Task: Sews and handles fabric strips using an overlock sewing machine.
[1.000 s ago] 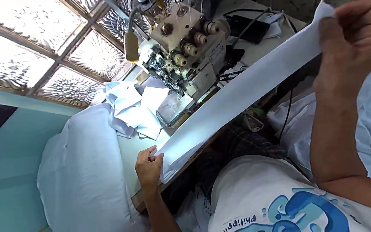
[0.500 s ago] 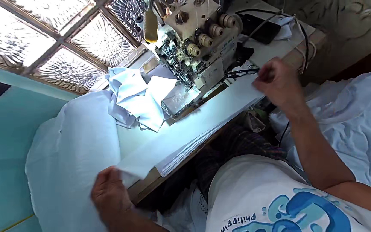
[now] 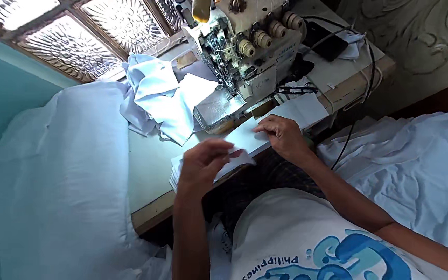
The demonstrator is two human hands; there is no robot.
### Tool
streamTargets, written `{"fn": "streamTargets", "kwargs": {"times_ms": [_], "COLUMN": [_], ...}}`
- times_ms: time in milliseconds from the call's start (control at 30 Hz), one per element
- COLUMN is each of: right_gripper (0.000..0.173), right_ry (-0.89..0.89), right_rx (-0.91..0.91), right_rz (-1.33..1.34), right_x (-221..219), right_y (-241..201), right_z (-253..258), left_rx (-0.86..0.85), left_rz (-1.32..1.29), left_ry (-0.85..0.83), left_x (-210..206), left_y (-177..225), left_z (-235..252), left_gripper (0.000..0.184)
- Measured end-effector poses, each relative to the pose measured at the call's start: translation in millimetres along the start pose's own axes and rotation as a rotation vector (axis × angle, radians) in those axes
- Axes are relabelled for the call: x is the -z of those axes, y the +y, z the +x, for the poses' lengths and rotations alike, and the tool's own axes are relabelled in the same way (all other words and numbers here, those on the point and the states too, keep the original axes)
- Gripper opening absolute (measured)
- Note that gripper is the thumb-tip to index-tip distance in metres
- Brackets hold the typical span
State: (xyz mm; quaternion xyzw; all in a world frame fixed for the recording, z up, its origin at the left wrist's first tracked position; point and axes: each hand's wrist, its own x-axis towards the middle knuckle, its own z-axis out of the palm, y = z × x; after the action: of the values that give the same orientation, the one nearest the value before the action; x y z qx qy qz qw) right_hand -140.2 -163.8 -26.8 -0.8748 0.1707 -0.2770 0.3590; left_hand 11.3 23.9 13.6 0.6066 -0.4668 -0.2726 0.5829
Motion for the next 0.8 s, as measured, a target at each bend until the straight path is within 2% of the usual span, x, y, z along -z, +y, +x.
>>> {"fn": "streamTargets", "kwargs": {"times_ms": [67,133,233,400,533,667,800], "right_gripper": [0.027,0.029,0.029,0.019,0.009,0.009,0.01], "right_ry": [0.015,0.034,0.046,0.092,0.114,0.097,0.096], "right_rx": [0.035,0.061,0.132,0.168,0.191,0.18,0.189], "right_rz": [-0.019,-0.001,0.062,0.102,0.121,0.175,0.176], "right_x": [4.6,4.7,1.9,-10.9,-18.2,-18.1,-17.3], "right_y": [-4.8,-6.5,-9.1,-18.1,-24.1,-30.4,-33.3], "right_z": [-7.7,-9.7,-9.3,-6.7,-4.2,-1.4,1.9], "left_rx": [0.059,0.076,0.034,-0.07,-0.075,-0.035,-0.006], "left_rz": [0.037,0.024,0.07,0.209,0.094,-0.064,-0.15], "left_ry": [-0.04,-0.001,0.089,0.148,0.098,0.022,0.046], "left_x": [-18.0,-28.2,-31.8,-17.6,-4.7,0.9,1.1], "left_y": [-7.0,-11.2,-15.0,-17.3,-17.7,-21.0,-25.8], "left_z": [15.3,26.9,35.2,33.9,34.8,36.7,35.5], "left_gripper": [0.028,0.021,0.008,0.008,0.002,0.011,0.016]}}
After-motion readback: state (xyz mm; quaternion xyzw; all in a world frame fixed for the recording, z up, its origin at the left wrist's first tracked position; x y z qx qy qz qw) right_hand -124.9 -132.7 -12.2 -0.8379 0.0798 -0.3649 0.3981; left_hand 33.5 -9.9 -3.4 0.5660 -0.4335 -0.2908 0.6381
